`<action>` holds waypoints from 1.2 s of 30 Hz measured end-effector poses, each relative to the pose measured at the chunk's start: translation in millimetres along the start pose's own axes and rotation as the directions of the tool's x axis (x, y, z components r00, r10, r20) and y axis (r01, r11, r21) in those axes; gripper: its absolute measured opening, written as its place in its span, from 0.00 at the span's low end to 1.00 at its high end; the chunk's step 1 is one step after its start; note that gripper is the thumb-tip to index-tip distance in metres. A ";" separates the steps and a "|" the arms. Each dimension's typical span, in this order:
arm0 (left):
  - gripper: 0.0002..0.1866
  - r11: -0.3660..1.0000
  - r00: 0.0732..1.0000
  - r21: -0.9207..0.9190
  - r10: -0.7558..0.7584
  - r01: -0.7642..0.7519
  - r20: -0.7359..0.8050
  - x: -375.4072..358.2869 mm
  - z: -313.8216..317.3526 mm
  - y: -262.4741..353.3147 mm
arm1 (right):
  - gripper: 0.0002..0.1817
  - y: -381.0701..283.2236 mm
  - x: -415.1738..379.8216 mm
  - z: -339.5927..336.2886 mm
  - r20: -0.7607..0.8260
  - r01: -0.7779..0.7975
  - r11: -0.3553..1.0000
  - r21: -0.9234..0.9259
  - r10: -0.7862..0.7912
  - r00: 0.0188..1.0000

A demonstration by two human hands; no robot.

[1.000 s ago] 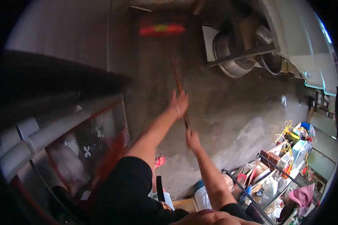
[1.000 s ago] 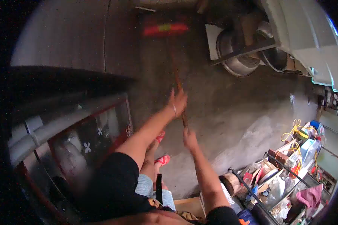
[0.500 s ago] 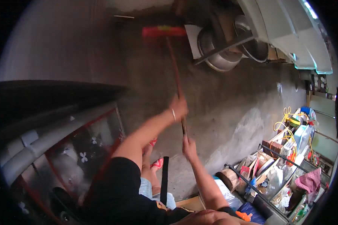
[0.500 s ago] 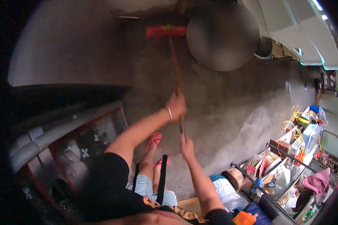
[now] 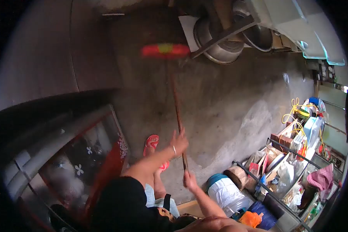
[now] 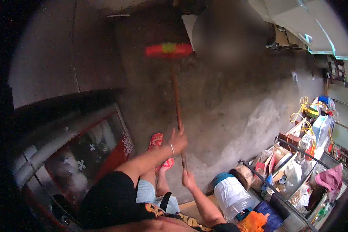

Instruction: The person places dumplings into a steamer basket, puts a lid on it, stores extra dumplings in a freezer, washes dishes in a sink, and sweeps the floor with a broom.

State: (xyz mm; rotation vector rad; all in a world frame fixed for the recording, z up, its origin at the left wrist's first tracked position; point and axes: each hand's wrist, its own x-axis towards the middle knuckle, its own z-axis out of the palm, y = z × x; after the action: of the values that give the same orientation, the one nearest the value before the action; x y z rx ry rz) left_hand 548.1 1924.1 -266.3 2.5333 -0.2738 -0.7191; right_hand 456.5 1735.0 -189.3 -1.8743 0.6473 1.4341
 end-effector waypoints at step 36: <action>0.12 0.908 0.911 -0.410 -0.093 -0.088 -0.402 119.9 -166.0 180.6 | 0.12 -272.5 -373.2 -271.3 -0.380 -0.300 0.240 -0.923 -0.469 0.797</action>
State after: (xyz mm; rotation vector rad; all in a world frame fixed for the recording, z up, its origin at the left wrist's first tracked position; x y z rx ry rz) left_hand 727.8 1797.6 -104.4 2.1922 0.0340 -0.1902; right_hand 725.3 1697.1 272.7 -3.4276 -0.3524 1.1414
